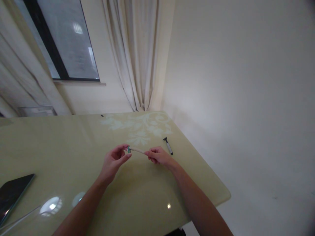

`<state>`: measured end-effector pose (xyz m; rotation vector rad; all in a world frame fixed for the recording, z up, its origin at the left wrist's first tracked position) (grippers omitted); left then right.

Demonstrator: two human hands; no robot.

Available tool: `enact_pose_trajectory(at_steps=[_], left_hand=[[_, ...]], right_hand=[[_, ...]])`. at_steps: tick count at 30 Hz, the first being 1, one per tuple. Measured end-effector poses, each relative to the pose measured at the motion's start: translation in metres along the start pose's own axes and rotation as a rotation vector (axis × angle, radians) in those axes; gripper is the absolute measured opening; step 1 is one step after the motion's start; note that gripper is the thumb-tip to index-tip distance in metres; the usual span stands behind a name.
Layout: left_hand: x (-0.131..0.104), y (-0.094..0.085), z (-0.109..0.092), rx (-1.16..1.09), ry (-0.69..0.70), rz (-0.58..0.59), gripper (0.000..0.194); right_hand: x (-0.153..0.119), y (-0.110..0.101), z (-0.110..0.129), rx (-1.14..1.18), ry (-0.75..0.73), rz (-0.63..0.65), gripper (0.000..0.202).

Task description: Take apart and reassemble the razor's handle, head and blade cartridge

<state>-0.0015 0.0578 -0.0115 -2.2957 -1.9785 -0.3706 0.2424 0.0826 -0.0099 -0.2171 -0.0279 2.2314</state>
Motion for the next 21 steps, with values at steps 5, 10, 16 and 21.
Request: enact_pose_trajectory(at_steps=[5,10,16,21], left_hand=[[0.0003,0.0021,-0.0004,0.005,0.002,0.019,0.044],[0.0004,0.0033,-0.0014,-0.004,0.000,0.012,0.045],[0.0005,0.0066,-0.0006,-0.013,-0.009,0.030,0.045],[0.0003,0.0082,0.0017,-0.031,-0.005,0.031,0.044]], right_hand=[[-0.0007,-0.0017,0.0001,0.056,-0.041,0.006,0.058],[0.0005,-0.0030,-0.0028,0.021,-0.007,0.013,0.058],[-0.0002,-0.0032,-0.0022,0.103,-0.034,0.029,0.056],[-0.0021,-0.0050,-0.0029,0.074,0.011,0.049,0.057]])
Point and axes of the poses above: each hand's wrist, its own x-axis towards the middle knuckle, its own y-axis out of the palm, z = x × y, the point moved 3 cm from there along x, towards the middle knuckle, and after that the axes turned 11 degrees about z, right-handed, at the moved point
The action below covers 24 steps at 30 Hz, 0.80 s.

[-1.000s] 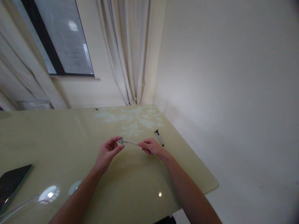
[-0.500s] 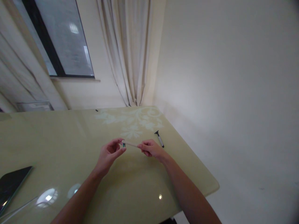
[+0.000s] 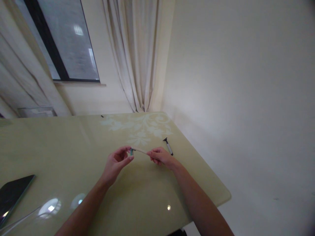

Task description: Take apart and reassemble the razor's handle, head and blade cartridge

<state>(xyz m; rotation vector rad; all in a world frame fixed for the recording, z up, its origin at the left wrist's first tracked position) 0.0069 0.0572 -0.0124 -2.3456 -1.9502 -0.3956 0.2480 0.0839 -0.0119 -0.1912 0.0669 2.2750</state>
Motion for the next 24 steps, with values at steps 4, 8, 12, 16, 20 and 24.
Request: enact_pose_trajectory(at_steps=[4,8,12,16,20,24], left_hand=[[-0.001,0.001,0.004,-0.006,-0.014,0.032,0.043],[-0.003,0.002,0.004,-0.009,-0.011,0.044,0.043],[-0.003,0.004,0.003,-0.027,-0.009,0.045,0.044],[-0.004,0.006,0.005,-0.054,-0.020,0.056,0.043],[-0.004,0.006,0.005,-0.069,-0.005,0.062,0.042],[-0.005,0.008,0.002,-0.068,-0.013,0.069,0.042]], right_hand=[[-0.002,-0.002,0.003,0.075,-0.038,-0.005,0.056],[-0.005,0.000,0.002,0.069,0.025,0.074,0.054],[-0.007,-0.007,0.000,0.093,0.023,0.051,0.054],[-0.007,-0.007,0.001,0.119,-0.006,0.082,0.056],[-0.011,-0.006,0.002,0.027,0.093,0.151,0.056],[-0.012,-0.009,0.005,0.097,0.024,0.063,0.054]])
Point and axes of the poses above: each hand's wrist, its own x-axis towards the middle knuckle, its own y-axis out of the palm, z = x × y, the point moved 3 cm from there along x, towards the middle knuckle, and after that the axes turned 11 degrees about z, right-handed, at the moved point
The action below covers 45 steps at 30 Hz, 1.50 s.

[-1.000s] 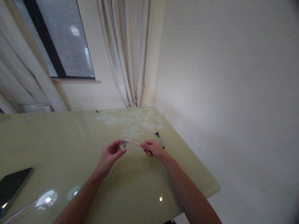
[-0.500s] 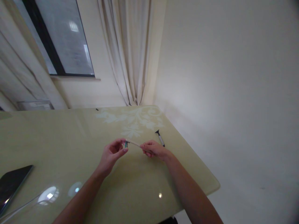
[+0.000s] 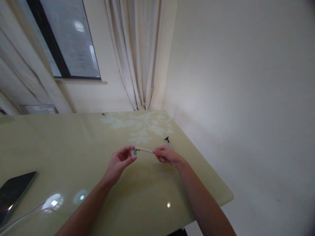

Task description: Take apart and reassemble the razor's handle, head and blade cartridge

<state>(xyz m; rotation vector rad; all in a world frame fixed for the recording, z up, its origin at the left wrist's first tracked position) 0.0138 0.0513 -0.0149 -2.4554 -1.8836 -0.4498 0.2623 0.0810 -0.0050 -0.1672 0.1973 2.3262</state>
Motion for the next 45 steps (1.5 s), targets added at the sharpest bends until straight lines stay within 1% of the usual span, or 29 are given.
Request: enact_pose_trajectory(at_steps=[2,5,7,10,12,15,17,19,21,23,26,28,31,33,36,38,40,42,45], left_hand=[[0.000,0.001,-0.002,-0.001,0.000,-0.001,0.042],[0.000,0.002,-0.005,0.000,0.005,-0.001,0.041],[0.000,0.003,-0.005,0.004,0.002,0.006,0.040],[-0.001,0.004,-0.005,0.003,-0.005,0.018,0.040],[-0.001,0.003,-0.004,-0.005,-0.005,0.016,0.041],[-0.001,-0.001,-0.003,-0.010,0.003,0.003,0.042],[0.000,-0.003,-0.002,-0.006,0.007,-0.004,0.042],[0.000,-0.005,-0.002,-0.007,0.003,-0.008,0.041],[0.000,-0.005,-0.002,-0.018,-0.005,-0.008,0.042],[0.000,-0.005,-0.003,-0.031,-0.009,-0.013,0.042],[0.001,-0.005,-0.004,-0.031,-0.002,-0.027,0.042],[0.001,-0.005,-0.004,-0.017,0.004,-0.027,0.041],[0.000,-0.004,-0.004,-0.016,-0.002,-0.007,0.040],[0.000,-0.002,-0.003,-0.028,-0.007,0.001,0.041],[0.000,-0.001,-0.004,-0.025,-0.002,-0.001,0.041],[0.000,-0.002,-0.005,-0.011,-0.002,-0.007,0.041],[-0.001,-0.002,-0.005,-0.003,-0.007,-0.012,0.041],[-0.001,-0.001,-0.006,-0.005,-0.009,-0.013,0.041],[-0.001,-0.002,-0.006,-0.006,-0.007,-0.021,0.042]], right_hand=[[0.001,0.002,0.000,-0.002,-0.004,0.034,0.055],[0.001,0.003,-0.002,-0.085,0.059,0.105,0.055],[-0.001,0.001,-0.001,-0.102,0.061,0.078,0.053],[-0.002,0.000,0.001,-0.038,-0.015,0.031,0.051],[-0.001,0.002,0.001,-0.027,-0.027,0.077,0.051],[-0.002,0.003,0.001,-0.091,0.030,0.143,0.051],[-0.003,0.002,0.003,-0.105,0.034,0.116,0.050],[-0.004,0.001,0.005,-0.074,-0.008,0.064,0.048],[-0.003,0.004,0.007,-0.042,-0.053,0.039,0.049],[-0.001,0.008,0.006,-0.052,-0.051,0.069,0.049],[0.001,0.010,0.002,-0.112,0.010,0.124,0.049],[0.000,0.007,0.001,-0.107,0.016,0.092,0.048],[0.000,0.004,0.002,-0.035,-0.031,0.041,0.049],[0.000,0.006,0.003,-0.017,-0.028,0.055,0.050],[0.000,0.006,0.001,-0.048,0.029,0.062,0.052],[0.000,0.003,0.001,-0.037,0.026,0.013,0.053],[0.000,0.000,0.001,0.005,-0.019,-0.035,0.052],[0.001,0.001,0.001,0.022,-0.044,-0.018,0.051],[0.002,0.003,-0.001,-0.028,0.004,0.047,0.051]])
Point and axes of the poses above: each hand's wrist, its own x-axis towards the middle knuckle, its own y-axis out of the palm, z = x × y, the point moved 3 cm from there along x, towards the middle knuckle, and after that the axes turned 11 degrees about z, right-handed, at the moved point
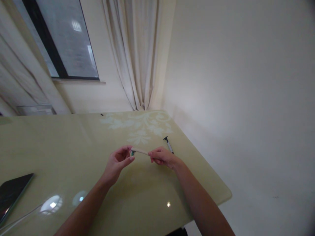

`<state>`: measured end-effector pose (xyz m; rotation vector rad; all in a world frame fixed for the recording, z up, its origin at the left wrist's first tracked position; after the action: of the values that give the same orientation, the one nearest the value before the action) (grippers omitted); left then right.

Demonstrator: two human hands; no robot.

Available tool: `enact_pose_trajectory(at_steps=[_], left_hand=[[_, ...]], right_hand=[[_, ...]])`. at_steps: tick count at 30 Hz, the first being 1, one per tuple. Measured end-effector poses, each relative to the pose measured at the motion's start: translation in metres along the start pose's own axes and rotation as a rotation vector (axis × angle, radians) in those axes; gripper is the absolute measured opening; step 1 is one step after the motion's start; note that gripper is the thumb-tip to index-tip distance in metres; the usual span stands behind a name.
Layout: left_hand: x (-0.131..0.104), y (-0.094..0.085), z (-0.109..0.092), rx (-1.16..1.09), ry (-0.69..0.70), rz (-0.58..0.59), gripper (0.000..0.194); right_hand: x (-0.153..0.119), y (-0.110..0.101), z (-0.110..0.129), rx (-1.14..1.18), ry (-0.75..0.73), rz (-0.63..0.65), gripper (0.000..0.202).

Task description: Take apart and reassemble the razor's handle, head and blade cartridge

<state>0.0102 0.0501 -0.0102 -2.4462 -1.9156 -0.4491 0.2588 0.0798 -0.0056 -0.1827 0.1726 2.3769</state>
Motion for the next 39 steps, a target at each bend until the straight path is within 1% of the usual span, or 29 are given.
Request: enact_pose_trajectory(at_steps=[2,5,7,10,12,13,15,17,18,20,22,23,24,26,29,32,35,39], left_hand=[[0.000,-0.001,0.001,0.011,-0.002,-0.007,0.042],[0.000,-0.001,0.001,0.026,-0.005,0.009,0.042],[0.000,0.000,0.002,0.027,-0.005,0.025,0.042],[0.000,-0.002,0.000,0.017,-0.005,0.024,0.041],[0.002,-0.005,-0.003,0.001,-0.001,-0.002,0.042],[0.003,-0.007,-0.005,-0.011,0.003,-0.030,0.042],[0.004,-0.011,-0.009,-0.038,0.011,-0.103,0.044],[0.006,-0.012,-0.012,-0.054,0.004,-0.154,0.047],[0.008,-0.010,-0.013,-0.044,-0.007,-0.160,0.049],[0.012,-0.004,-0.013,0.037,-0.042,-0.134,0.051],[0.021,0.009,-0.011,0.231,-0.094,-0.047,0.052],[0.027,0.017,-0.008,0.342,-0.120,0.009,0.052],[0.034,0.027,-0.004,0.463,-0.148,0.074,0.052],[0.052,0.046,0.007,0.567,-0.171,0.130,0.051],[0.080,0.074,0.025,0.682,-0.183,0.140,0.043],[0.100,0.094,0.041,0.825,-0.208,0.111,0.036],[0.104,0.104,0.051,0.957,-0.206,0.093,0.034],[0.097,0.104,0.055,1.074,-0.189,0.121,0.035]], right_hand=[[-0.001,-0.003,-0.001,-0.026,0.024,-0.024,0.051],[-0.001,-0.006,0.001,0.004,-0.026,-0.090,0.051],[0.000,-0.001,0.003,0.021,-0.056,-0.067,0.051],[0.001,0.009,0.006,-0.024,-0.020,0.019,0.051],[0.001,0.009,0.009,-0.053,-0.014,0.008,0.050],[0.000,0.006,0.010,-0.058,-0.033,-0.029,0.049],[-0.002,-0.006,0.014,-0.046,-0.104,-0.150,0.046],[-0.006,-0.021,0.019,-0.019,-0.201,-0.314,0.045],[-0.008,-0.029,0.021,-0.002,-0.253,-0.407,0.047],[-0.014,-0.044,0.024,0.040,-0.347,-0.585,0.051],[-0.020,-0.056,0.025,0.070,-0.412,-0.734,0.057],[-0.024,-0.062,0.024,0.066,-0.421,-0.796,0.060],[-0.027,-0.067,0.023,0.030,-0.399,-0.856,0.063],[-0.032,-0.077,0.018,-0.109,-0.284,-0.963,0.065],[-0.038,-0.089,0.009,-0.307,-0.101,-1.057,0.058],[-0.044,-0.096,0.004,-0.417,0.009,-1.085,0.041],[-0.049,-0.098,0.002,-0.547,0.153,-1.097,0.029],[-0.058,-0.095,0.004,-0.703,0.357,-1.102,0.027]])
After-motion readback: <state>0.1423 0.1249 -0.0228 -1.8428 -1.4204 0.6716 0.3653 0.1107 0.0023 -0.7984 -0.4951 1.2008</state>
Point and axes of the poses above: each hand's wrist, its own x-axis towards the middle knuckle, its own y-axis out of the palm, z = x × y, the point moved 3 cm from there along x, towards the middle knuckle, and after that the axes turned 11 degrees about z, right-handed, at the moved point
